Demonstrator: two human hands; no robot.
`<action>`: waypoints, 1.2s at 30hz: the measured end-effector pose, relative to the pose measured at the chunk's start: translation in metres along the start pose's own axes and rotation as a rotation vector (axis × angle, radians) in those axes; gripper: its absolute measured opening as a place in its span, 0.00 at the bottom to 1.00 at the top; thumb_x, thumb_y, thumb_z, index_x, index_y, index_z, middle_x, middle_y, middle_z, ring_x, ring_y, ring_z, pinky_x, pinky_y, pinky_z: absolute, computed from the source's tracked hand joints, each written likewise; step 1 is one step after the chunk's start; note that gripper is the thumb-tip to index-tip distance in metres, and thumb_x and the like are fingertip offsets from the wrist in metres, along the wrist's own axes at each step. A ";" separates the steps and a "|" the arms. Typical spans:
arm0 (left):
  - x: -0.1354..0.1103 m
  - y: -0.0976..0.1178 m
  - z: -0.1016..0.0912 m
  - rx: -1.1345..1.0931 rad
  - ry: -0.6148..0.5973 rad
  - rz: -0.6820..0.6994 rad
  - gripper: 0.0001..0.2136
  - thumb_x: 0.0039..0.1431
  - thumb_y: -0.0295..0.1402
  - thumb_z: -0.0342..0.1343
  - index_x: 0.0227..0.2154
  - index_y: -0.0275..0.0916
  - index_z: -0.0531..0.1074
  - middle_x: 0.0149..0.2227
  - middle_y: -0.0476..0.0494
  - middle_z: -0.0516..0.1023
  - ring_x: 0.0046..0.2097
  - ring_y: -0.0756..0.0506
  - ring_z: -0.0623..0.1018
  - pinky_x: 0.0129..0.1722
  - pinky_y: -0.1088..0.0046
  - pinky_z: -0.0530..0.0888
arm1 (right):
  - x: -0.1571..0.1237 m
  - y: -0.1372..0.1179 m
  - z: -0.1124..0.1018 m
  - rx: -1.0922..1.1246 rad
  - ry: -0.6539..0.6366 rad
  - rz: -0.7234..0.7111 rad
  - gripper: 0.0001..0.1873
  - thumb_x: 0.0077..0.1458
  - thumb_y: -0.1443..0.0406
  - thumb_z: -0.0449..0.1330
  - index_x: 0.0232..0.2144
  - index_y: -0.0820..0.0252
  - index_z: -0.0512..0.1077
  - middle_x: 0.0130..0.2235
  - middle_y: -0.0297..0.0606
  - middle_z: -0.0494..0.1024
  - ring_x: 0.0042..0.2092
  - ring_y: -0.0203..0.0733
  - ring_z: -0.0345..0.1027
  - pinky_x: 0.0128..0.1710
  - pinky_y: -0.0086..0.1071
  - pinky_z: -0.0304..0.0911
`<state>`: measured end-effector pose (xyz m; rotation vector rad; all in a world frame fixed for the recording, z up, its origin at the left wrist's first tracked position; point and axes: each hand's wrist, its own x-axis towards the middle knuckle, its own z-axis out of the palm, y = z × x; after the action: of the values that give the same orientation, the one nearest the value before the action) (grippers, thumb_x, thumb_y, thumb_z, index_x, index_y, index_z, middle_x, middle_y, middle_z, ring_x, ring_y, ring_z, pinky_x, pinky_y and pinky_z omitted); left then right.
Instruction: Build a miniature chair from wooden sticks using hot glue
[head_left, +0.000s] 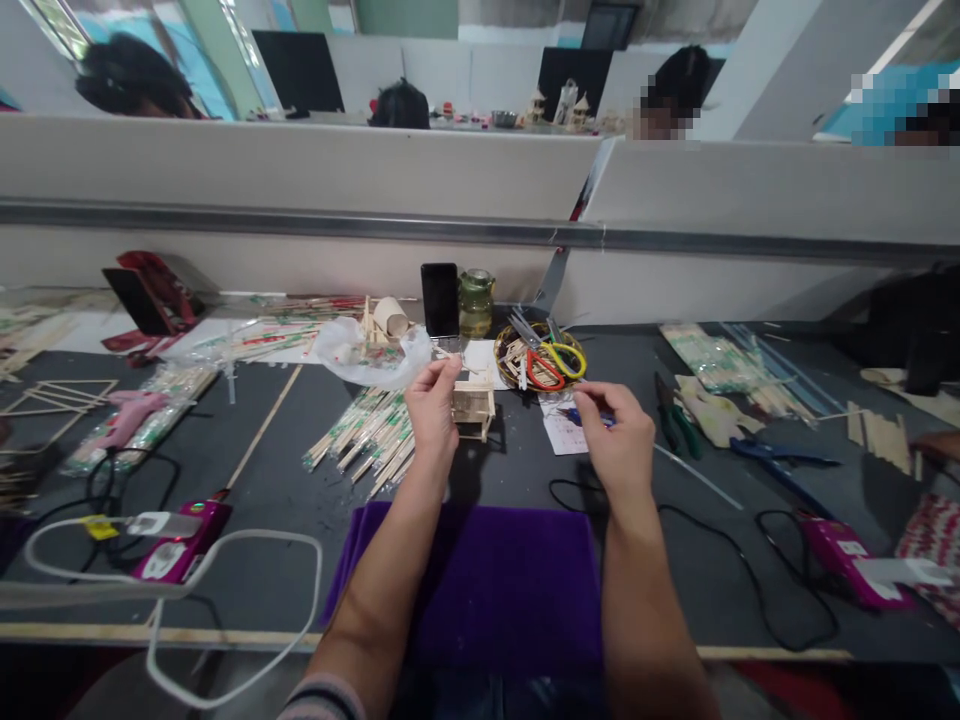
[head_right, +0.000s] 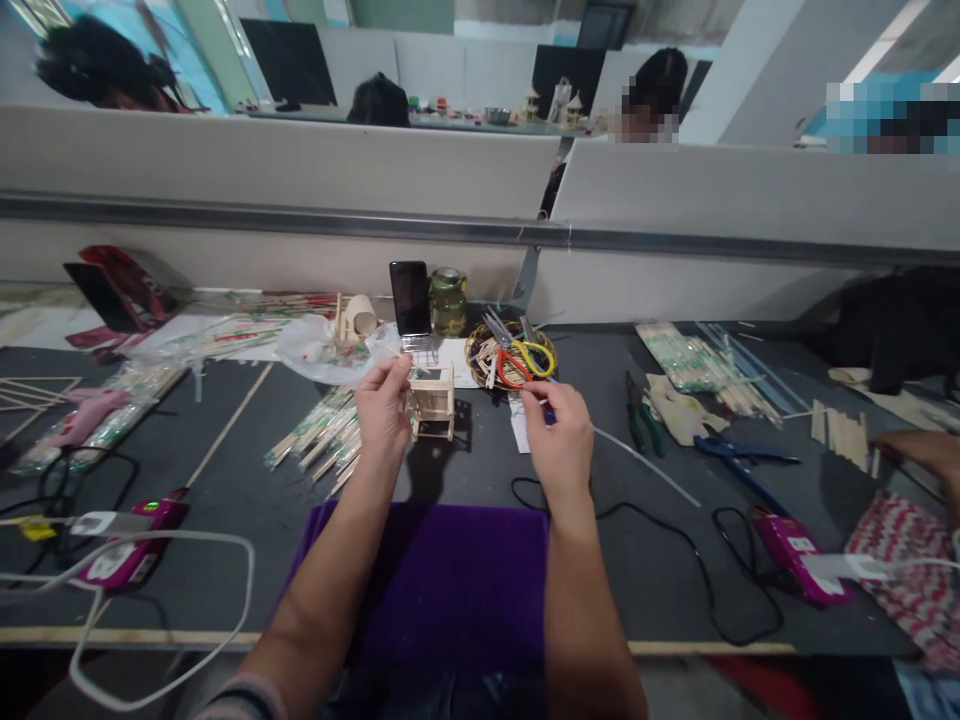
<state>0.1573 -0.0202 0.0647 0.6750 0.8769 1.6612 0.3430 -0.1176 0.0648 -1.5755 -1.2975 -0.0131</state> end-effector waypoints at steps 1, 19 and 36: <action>-0.001 0.000 -0.001 0.016 -0.014 0.020 0.12 0.38 0.37 0.73 0.23 0.37 0.79 0.24 0.52 0.77 0.27 0.54 0.71 0.32 0.77 0.68 | 0.005 -0.016 0.006 0.042 0.016 -0.059 0.10 0.60 0.59 0.58 0.33 0.57 0.76 0.33 0.39 0.78 0.36 0.43 0.70 0.39 0.37 0.65; -0.011 0.005 -0.007 0.392 -0.366 0.378 0.04 0.53 0.35 0.66 0.31 0.43 0.83 0.31 0.45 0.79 0.37 0.46 0.77 0.40 0.70 0.71 | 0.021 -0.056 0.062 0.051 -0.044 -0.385 0.07 0.63 0.64 0.59 0.36 0.54 0.78 0.38 0.38 0.80 0.42 0.45 0.68 0.44 0.40 0.63; -0.019 -0.006 -0.002 0.344 -0.339 0.298 0.05 0.54 0.31 0.64 0.33 0.44 0.84 0.36 0.43 0.83 0.41 0.43 0.79 0.47 0.66 0.71 | 0.019 -0.051 0.064 -0.174 0.003 -0.475 0.06 0.62 0.64 0.59 0.35 0.54 0.77 0.37 0.37 0.82 0.42 0.46 0.67 0.45 0.41 0.56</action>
<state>0.1634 -0.0385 0.0585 1.3371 0.8501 1.5984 0.2786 -0.0665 0.0818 -1.3719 -1.6773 -0.4343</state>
